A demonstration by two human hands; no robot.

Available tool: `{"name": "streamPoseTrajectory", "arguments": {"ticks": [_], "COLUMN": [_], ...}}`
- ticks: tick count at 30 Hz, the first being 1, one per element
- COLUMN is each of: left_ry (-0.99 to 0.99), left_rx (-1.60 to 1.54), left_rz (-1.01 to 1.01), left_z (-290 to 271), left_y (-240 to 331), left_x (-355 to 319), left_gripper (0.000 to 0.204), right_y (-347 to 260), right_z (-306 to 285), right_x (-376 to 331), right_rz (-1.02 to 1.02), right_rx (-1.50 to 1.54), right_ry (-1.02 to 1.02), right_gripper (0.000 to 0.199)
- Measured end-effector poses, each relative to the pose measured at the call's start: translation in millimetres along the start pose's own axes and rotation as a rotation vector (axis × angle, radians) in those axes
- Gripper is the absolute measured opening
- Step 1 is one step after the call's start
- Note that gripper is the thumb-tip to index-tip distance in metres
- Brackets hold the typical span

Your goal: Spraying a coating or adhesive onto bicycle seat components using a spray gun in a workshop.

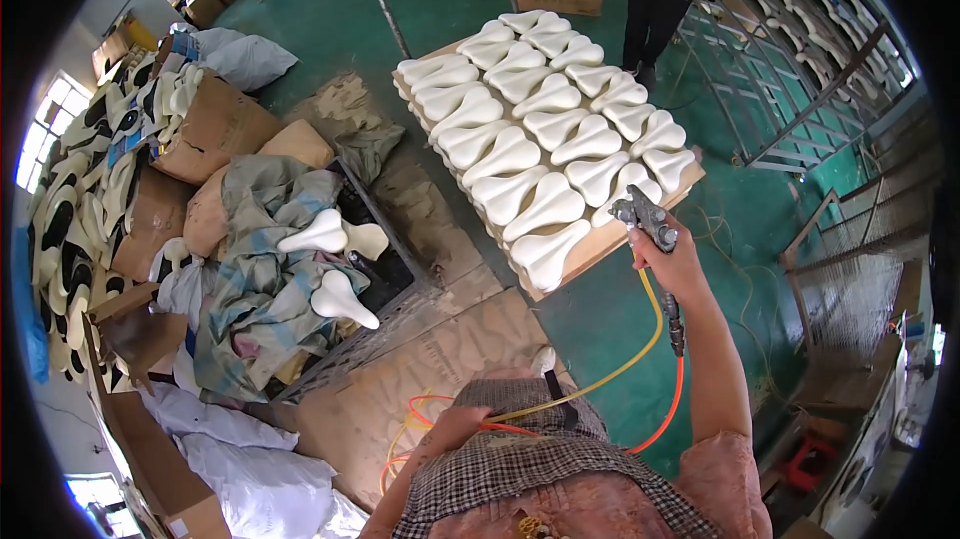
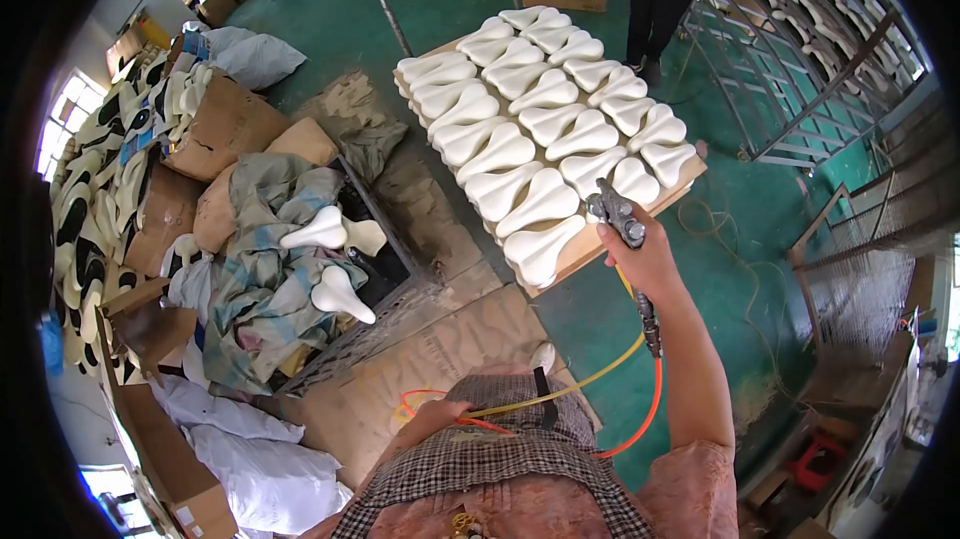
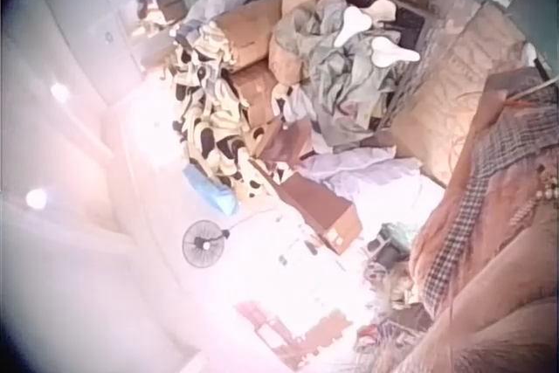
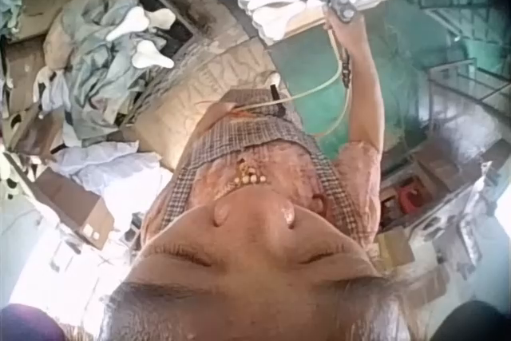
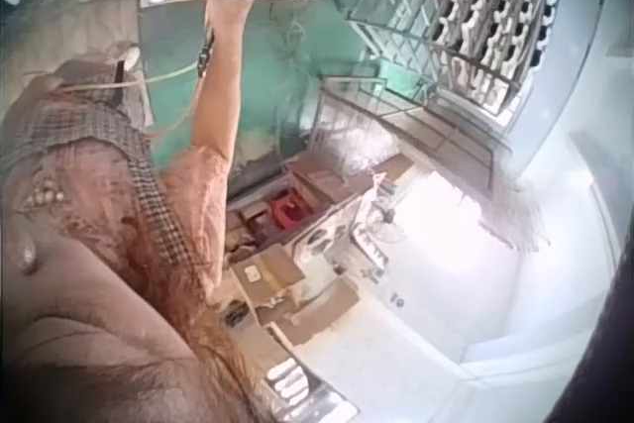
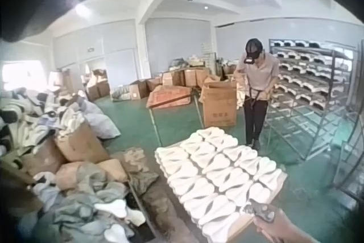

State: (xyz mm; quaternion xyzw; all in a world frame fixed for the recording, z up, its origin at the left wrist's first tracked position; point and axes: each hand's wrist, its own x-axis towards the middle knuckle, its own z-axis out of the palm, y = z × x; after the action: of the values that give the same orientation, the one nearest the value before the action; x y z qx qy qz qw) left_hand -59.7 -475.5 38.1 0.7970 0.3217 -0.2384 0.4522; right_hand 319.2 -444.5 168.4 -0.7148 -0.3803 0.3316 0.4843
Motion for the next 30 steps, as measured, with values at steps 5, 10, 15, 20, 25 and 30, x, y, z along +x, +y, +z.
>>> {"name": "streamPoseTrajectory", "arguments": {"ticks": [5, 10, 15, 20, 25, 30], "left_ry": [0.062, 0.027, 0.075, 0.043, 0.038, -0.009], "left_rx": [-0.035, -0.030, -0.082, -0.013, -0.036, 0.025], "left_rz": [0.029, 0.018, 0.033, 0.093, 0.032, 0.041], "left_z": [29.2, 26.1, 35.4, 31.0, 27.5, 27.1], "left_y": [-33.1, -34.3, -43.3, -34.5, -25.5, -24.4], "left_x": [-15.1, -34.7, -43.6, -34.3, -37.8, -24.3], "left_gripper": [0.039, 0.038, 0.037, 0.035, 0.036, 0.038], "right_y": [-19.4, -12.4, -19.6, -8.0, 14.9, 8.1], "right_z": [37.8, 36.3, 58.8, 35.7, -34.6, -50.1], "right_x": [-27.9, -28.2, -46.2, -33.7, -26.0, -42.7], "right_rz": [0.027, 0.011, 0.010, -0.018, 0.015, 0.065], "right_rx": [0.076, -0.081, 0.065, 0.031, -0.060, 0.006], "right_ry": [-0.196, -0.007, -0.127, -0.022, 0.346, 0.300], "right_gripper": [0.031, 0.028, 0.025, 0.026, 0.023, 0.020]}}
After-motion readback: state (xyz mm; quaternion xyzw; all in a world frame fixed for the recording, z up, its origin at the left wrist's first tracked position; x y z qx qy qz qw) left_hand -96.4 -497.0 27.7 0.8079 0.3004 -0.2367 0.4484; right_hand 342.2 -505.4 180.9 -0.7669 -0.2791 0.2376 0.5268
